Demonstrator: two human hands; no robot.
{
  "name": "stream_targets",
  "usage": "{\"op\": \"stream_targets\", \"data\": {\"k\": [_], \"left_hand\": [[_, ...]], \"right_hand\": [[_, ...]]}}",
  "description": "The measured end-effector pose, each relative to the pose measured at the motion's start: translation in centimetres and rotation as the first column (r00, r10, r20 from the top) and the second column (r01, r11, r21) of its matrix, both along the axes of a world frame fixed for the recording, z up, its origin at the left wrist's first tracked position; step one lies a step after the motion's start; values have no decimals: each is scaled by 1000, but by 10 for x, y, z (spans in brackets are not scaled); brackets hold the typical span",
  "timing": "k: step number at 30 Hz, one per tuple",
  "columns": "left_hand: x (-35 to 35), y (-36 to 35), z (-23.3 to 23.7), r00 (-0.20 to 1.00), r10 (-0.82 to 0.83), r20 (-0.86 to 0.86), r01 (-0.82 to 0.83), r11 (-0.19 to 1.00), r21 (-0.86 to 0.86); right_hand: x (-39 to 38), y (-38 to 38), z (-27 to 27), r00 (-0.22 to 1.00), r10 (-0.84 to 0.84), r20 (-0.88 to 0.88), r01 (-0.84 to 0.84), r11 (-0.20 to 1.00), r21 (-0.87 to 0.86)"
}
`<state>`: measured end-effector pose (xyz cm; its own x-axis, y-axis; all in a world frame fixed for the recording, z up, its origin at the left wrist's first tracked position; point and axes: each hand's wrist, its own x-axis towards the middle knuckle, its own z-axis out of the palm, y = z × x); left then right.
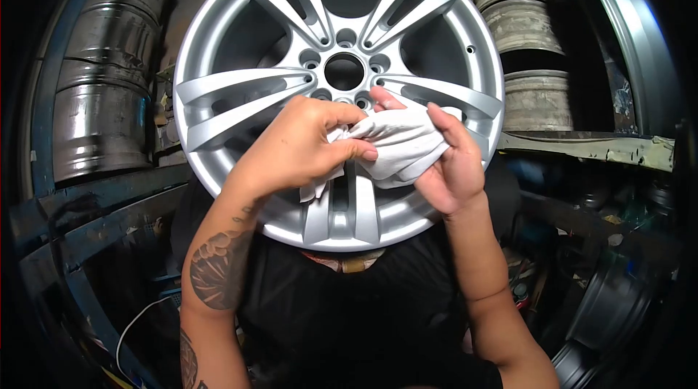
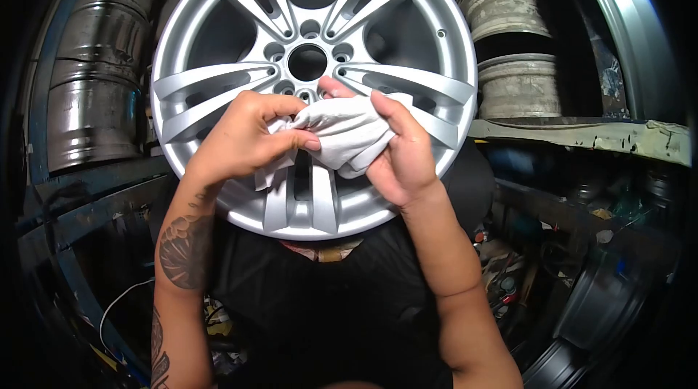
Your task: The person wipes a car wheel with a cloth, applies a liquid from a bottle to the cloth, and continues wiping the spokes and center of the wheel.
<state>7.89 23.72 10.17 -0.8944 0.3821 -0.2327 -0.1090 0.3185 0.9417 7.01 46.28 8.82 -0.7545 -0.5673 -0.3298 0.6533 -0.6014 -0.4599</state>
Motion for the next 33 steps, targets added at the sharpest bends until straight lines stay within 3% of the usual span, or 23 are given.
{"op": "stream_targets", "data": {"k": [1,8,9,10,11,12,13,14,15,16,17,18,20,22,23,24,26,27,28,29,30,31,33], "left_hand": [[0,-2,-4,997,-7,-79,16,994,109],[-4,1,-23,983,-156,97,90,871,484],[-3,9,-32,988,-139,65,83,838,539],[-5,18,-38,992,-123,28,82,803,591],[-12,21,-34,964,-182,196,86,904,418],[-14,30,-40,961,-162,226,50,900,432],[-16,38,-47,956,-142,255,14,895,445],[-9,44,-41,1000,28,13,-31,908,418],[-12,38,-32,997,-34,-72,43,990,131],[-15,32,-21,984,-122,-134,98,980,-172],[-16,29,-12,968,-116,-221,58,966,-251],[-18,24,-11,940,-125,-318,-48,872,-486],[-27,0,-19,857,-34,-515,-248,848,-469],[-38,-25,-10,852,12,-524,-319,805,-501],[-42,-33,0,895,42,-444,-285,820,-496],[-44,-39,-4,873,103,-476,-320,858,-401],[-41,-49,-16,643,98,-759,-268,958,-103],[-42,-48,-12,796,37,-604,-252,927,-277],[-45,-43,-6,911,-2,-412,-196,878,-437],[-46,-38,5,980,-14,-196,-103,814,-572],[-46,-37,4,987,-27,-155,-66,825,-562],[-46,-37,0,992,-40,-116,-30,836,-548],[-47,-39,-10,994,-60,-91,3,846,-534]], "right_hand": [[-1,1,0,998,-69,13,68,996,56],[10,-3,10,976,72,-207,-89,993,-72],[14,-5,7,927,126,-353,-125,992,27],[12,-1,4,765,257,-590,-67,944,324],[15,-6,2,765,204,-611,-11,952,304],[18,-9,1,761,145,-633,53,957,284],[14,-4,3,696,240,-676,106,897,428],[15,5,-2,741,202,-640,127,895,428],[16,12,-4,782,158,-603,148,892,427],[13,17,-2,804,149,-576,174,867,468],[11,9,6,904,-116,-411,214,956,201],[0,18,5,869,-208,-449,342,908,242],[-11,36,14,841,-326,-432,400,912,89],[-13,57,10,829,-254,-498,387,904,182],[-10,57,11,832,-107,-545,366,844,392],[-7,55,10,808,87,-583,322,763,560],[10,36,6,801,302,-517,363,443,820],[11,36,-5,711,488,-507,336,398,854],[1,33,1,536,764,-360,210,293,933],[-4,31,-4,408,831,-378,237,303,923],[-7,29,-9,272,882,-385,262,317,911],[-8,27,-6,326,881,-343,181,299,937],[-4,20,-7,470,828,-305,174,252,952]]}}
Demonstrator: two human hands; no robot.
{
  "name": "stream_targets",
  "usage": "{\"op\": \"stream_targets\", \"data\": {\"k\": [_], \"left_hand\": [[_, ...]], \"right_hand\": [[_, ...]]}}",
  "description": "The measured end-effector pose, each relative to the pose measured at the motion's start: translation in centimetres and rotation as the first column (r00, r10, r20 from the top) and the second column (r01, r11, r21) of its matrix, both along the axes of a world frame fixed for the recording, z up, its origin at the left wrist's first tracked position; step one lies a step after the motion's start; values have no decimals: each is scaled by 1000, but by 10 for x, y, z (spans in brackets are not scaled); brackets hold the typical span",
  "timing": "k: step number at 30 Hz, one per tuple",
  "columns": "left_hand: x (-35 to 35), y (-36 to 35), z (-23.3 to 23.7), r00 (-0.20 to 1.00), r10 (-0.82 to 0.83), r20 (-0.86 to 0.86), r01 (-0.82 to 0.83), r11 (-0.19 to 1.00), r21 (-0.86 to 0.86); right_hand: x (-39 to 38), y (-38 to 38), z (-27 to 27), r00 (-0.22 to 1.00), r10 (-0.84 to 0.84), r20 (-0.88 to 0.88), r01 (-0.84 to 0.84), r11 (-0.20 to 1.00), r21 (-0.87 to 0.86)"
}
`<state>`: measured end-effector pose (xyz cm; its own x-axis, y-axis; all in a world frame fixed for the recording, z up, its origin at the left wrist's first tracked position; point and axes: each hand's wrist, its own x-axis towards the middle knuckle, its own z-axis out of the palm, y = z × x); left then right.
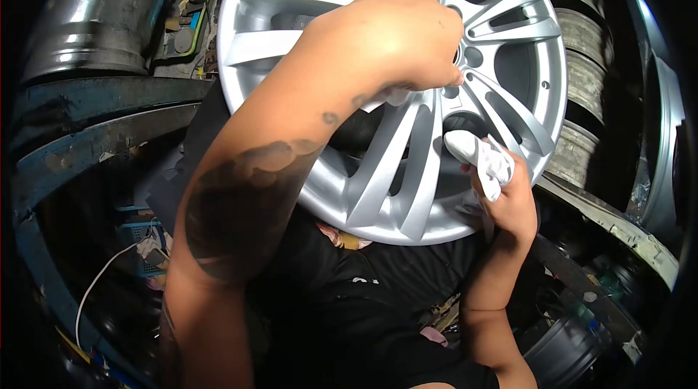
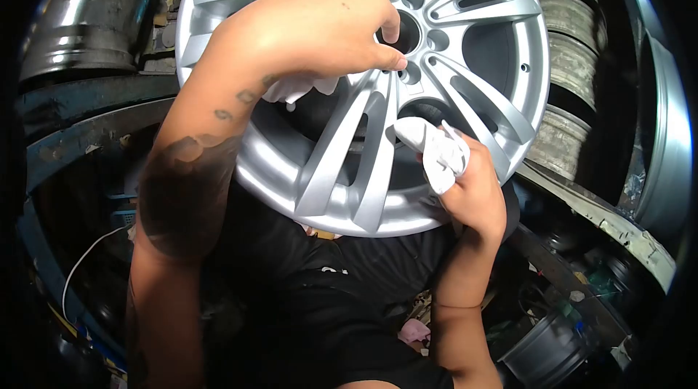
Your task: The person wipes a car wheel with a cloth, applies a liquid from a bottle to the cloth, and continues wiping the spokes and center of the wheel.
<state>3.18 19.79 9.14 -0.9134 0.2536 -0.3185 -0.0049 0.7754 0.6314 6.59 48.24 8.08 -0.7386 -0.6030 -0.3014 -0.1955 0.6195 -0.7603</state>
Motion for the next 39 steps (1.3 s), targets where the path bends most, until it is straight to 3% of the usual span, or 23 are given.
{"op": "stream_targets", "data": {"k": [1,3,5,6,7,9,12,13,16,18,19,20,21,23,26,30,33,34,37,39], "left_hand": [[-1,-1,-6,1000,-7,-13,7,1000,0],[-3,-5,2,999,2,52,-2,1000,1],[-4,-10,13,992,13,126,-12,1000,-6],[-4,-12,17,986,20,165,-19,1000,-11],[-2,-14,17,988,32,153,-32,999,-4],[2,-14,13,990,51,129,-54,998,14],[7,-10,13,996,11,89,-13,1000,26],[8,-8,11,992,6,124,-13,998,54],[14,-19,19,953,35,302,-87,984,159],[7,-35,-4,990,63,123,-86,978,190],[5,-44,-11,989,83,121,-105,975,194],[8,-53,-7,986,111,127,-134,973,190],[11,-60,-4,983,132,132,-155,970,186],[12,-67,-1,985,144,91,-159,969,191],[22,-78,1,976,183,120,-200,968,152],[31,-102,-14,982,189,-14,-180,954,239],[41,-109,-2,958,288,13,-285,936,207],[45,-114,-1,954,300,18,-297,930,217],[50,-110,9,954,300,28,-296,919,258],[51,-112,3,948,318,32,-313,904,293]], "right_hand": [[3,-4,0,997,-79,22,79,997,11],[-3,-19,4,897,307,-317,-299,951,75],[23,-47,29,942,274,-195,-201,923,327],[37,-53,37,882,405,-240,-273,855,440],[48,-45,31,734,593,-331,-386,765,516],[74,-47,42,615,750,-243,-538,624,567],[85,-58,66,529,844,-90,-586,440,680],[78,-64,65,544,833,-98,-613,475,631],[71,-75,54,528,849,-19,-633,409,657],[75,-81,71,546,830,109,-664,350,660],[76,-84,77,551,816,175,-680,318,661],[70,-90,75,578,778,245,-717,341,608],[65,-86,61,638,754,157,-686,464,560],[71,-80,56,669,739,79,-629,507,589],[92,-86,75,705,702,98,-587,499,638],[99,-77,47,778,617,-118,-477,702,529],[107,-77,79,814,581,10,-477,658,582],[108,-76,72,846,525,-89,-409,749,522],[94,-75,40,886,461,-48,-382,784,489],[100,-76,64,848,527,61,-466,685,561]]}}
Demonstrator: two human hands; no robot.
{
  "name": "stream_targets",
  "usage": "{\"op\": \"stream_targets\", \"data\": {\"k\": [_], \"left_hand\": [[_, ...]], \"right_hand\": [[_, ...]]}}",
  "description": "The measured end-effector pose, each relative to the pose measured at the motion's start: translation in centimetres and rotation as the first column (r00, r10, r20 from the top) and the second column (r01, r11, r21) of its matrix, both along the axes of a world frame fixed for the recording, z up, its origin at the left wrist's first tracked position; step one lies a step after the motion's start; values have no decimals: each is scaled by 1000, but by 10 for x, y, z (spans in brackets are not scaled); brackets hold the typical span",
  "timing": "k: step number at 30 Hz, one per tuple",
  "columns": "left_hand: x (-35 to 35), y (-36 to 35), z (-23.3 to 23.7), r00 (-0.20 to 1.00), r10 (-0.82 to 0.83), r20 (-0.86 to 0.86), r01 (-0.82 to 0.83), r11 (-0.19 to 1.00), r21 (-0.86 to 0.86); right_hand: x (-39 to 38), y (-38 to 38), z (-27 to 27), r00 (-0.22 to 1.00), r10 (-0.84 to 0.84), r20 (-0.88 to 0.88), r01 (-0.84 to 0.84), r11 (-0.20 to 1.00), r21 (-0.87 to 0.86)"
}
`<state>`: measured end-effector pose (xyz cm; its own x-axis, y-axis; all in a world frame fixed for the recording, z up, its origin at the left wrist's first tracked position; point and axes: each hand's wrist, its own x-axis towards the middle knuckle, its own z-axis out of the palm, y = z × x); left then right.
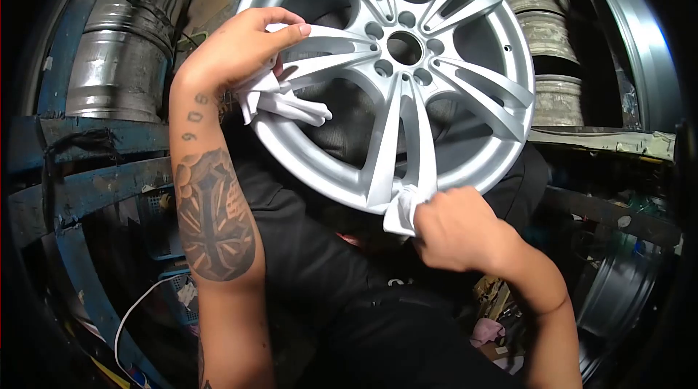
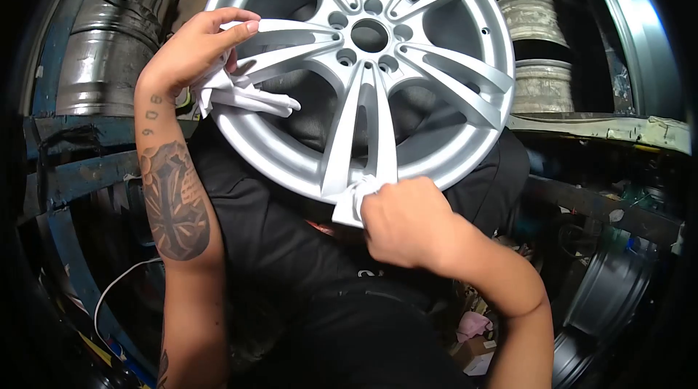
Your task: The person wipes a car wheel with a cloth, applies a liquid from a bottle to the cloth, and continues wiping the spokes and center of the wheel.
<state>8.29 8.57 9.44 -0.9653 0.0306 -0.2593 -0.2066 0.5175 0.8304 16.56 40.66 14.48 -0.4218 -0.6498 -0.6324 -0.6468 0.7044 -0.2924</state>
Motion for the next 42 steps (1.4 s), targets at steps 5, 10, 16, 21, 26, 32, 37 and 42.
{"op": "stream_targets", "data": {"k": [5,10,16,21,26,32,37,42], "left_hand": [[3,8,8,1000,-5,5,5,996,-88],[-1,11,9,999,-49,18,49,999,-8],[-16,12,-2,997,-77,15,78,997,-5],[-21,18,-1,996,-94,-8,93,995,-44],[-19,20,1,995,-101,21,102,993,-59],[-18,20,-3,994,-105,31,106,994,-41],[-18,14,-6,995,-92,31,95,989,-110],[-17,9,-4,996,-85,-22,82,990,-111]], "right_hand": [[-34,-6,-19,983,-95,160,96,995,1],[-21,-10,-3,998,3,62,-6,999,51],[-6,-27,15,968,245,-53,-229,952,205],[-8,-22,9,920,366,-138,-334,919,210],[-21,-32,-9,880,453,-142,-413,878,241],[-23,-38,-22,834,526,-169,-466,834,296],[-16,-47,3,858,512,-44,-466,811,354],[-10,-43,5,856,517,9,-480,788,386]]}}
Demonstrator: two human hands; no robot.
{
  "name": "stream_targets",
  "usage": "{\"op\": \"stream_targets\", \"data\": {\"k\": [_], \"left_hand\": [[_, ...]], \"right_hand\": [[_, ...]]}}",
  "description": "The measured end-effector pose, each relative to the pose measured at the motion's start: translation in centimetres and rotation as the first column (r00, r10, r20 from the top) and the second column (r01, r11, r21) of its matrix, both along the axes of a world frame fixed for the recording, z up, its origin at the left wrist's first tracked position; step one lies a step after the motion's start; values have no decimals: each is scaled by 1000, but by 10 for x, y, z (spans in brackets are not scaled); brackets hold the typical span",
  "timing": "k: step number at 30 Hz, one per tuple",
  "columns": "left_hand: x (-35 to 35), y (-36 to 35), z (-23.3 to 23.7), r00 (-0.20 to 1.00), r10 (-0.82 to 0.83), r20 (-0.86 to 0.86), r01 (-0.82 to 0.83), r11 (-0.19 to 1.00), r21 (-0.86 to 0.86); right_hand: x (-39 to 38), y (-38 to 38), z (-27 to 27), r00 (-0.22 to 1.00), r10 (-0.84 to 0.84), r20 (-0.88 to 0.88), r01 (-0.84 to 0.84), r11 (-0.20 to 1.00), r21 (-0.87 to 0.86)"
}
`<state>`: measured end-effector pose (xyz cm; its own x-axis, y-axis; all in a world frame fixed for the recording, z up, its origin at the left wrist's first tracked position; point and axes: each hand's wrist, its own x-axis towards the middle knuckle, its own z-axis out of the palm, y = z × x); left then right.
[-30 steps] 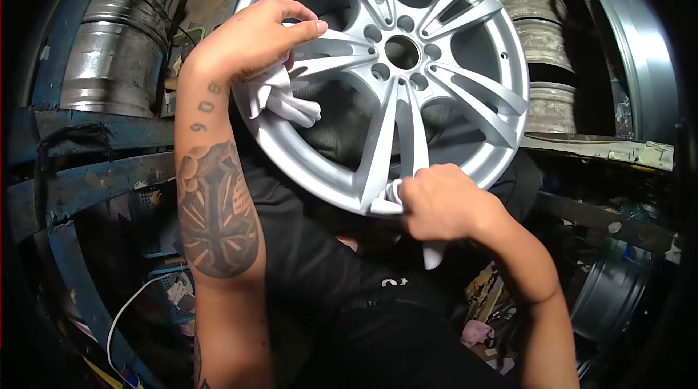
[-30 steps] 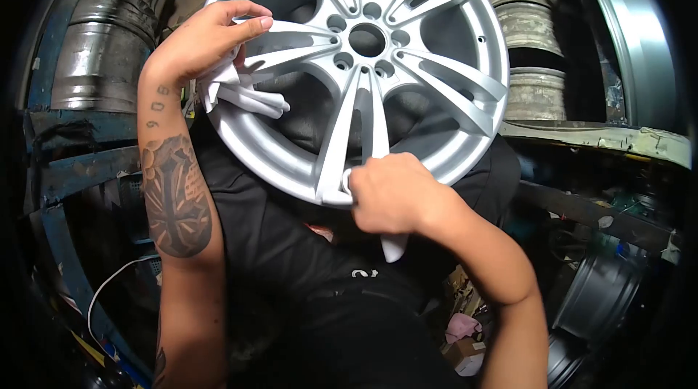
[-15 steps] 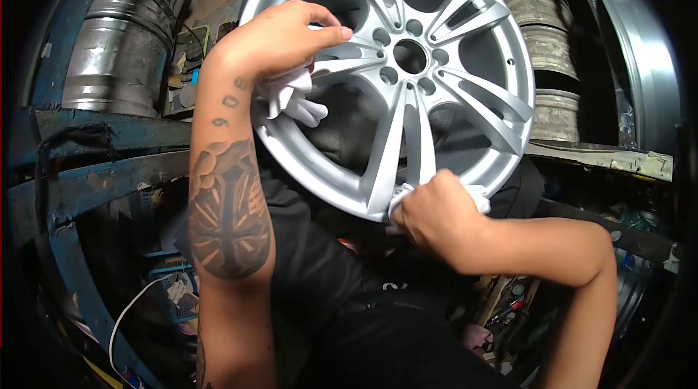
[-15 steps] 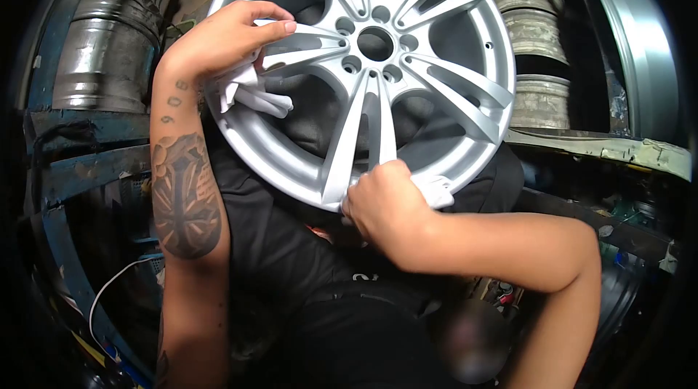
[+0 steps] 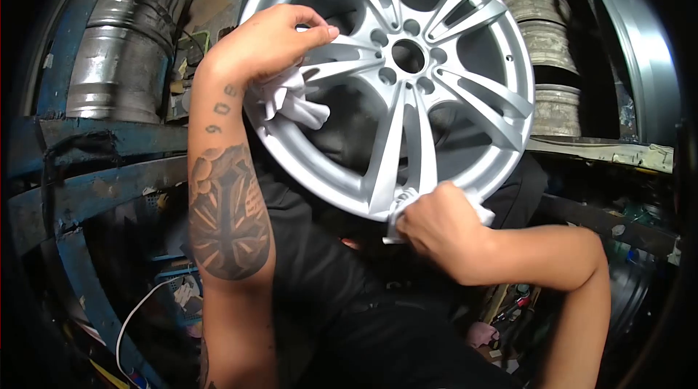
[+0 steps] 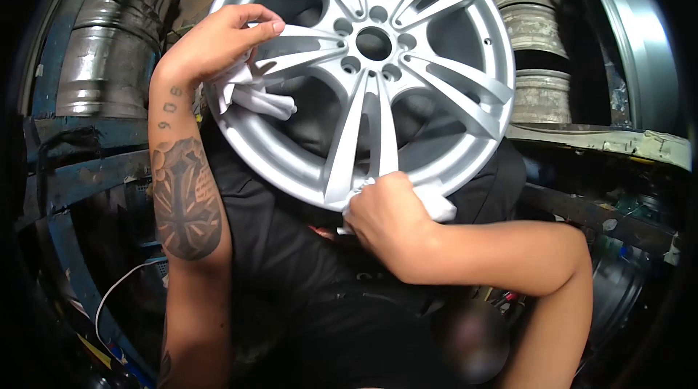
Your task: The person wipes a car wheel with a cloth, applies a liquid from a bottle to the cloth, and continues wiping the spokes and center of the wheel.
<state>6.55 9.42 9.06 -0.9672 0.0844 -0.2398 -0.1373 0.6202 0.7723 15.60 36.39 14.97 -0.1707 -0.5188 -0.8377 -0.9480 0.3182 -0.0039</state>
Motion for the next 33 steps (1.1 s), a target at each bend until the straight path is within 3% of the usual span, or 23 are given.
{"op": "stream_targets", "data": {"k": [1,3,5,6,7,8,10,12,14,17,20,23,26,28,30,33], "left_hand": [[2,1,4,998,14,60,-14,1000,3],[4,2,7,991,38,130,-38,999,-6],[0,-2,-1,1000,-3,28,3,1000,-8],[-2,-3,-4,999,-43,-22,43,999,10],[-5,0,-3,998,-54,-32,54,999,0],[0,0,-3,999,-37,-15,37,999,-23],[0,0,-4,997,-65,-43,65,998,-19],[-7,-2,-10,994,-91,-57,91,996,3],[-2,-3,-11,998,-62,-19,62,998,0],[-10,9,-11,997,-76,-20,76,997,-8],[-11,20,-13,998,-61,27,62,998,-30],[-2,25,7,985,6,171,0,999,-37],[-4,19,-2,999,-38,5,39,997,-73],[-1,16,10,994,-27,104,34,998,-60],[-1,11,1,998,-59,-2,59,996,-69],[5,11,9,998,-35,58,37,999,-37]], "right_hand": [[2,15,-10,991,-124,-52,112,974,-199],[-27,22,-13,964,-257,72,266,946,-185],[-49,45,-13,913,-346,216,398,872,-285],[-67,57,-5,784,-450,427,571,793,-212],[-73,70,20,517,-653,554,825,554,-116],[-74,80,38,384,-700,602,904,417,-92],[-58,105,70,369,-768,524,927,264,-265],[-34,122,80,388,-809,441,896,219,-386],[-17,124,78,493,-775,396,842,312,-440],[-5,116,73,720,-580,381,691,554,-464],[-1,101,66,824,-425,374,563,686,-460],[-1,91,67,855,-360,373,507,732,-455],[-2,84,67,873,-326,362,469,765,-442],[-4,80,67,877,-307,370,456,774,-439],[-3,77,68,884,-290,365,439,782,-442],[-1,74,69,899,-260,351,406,796,-450]]}}
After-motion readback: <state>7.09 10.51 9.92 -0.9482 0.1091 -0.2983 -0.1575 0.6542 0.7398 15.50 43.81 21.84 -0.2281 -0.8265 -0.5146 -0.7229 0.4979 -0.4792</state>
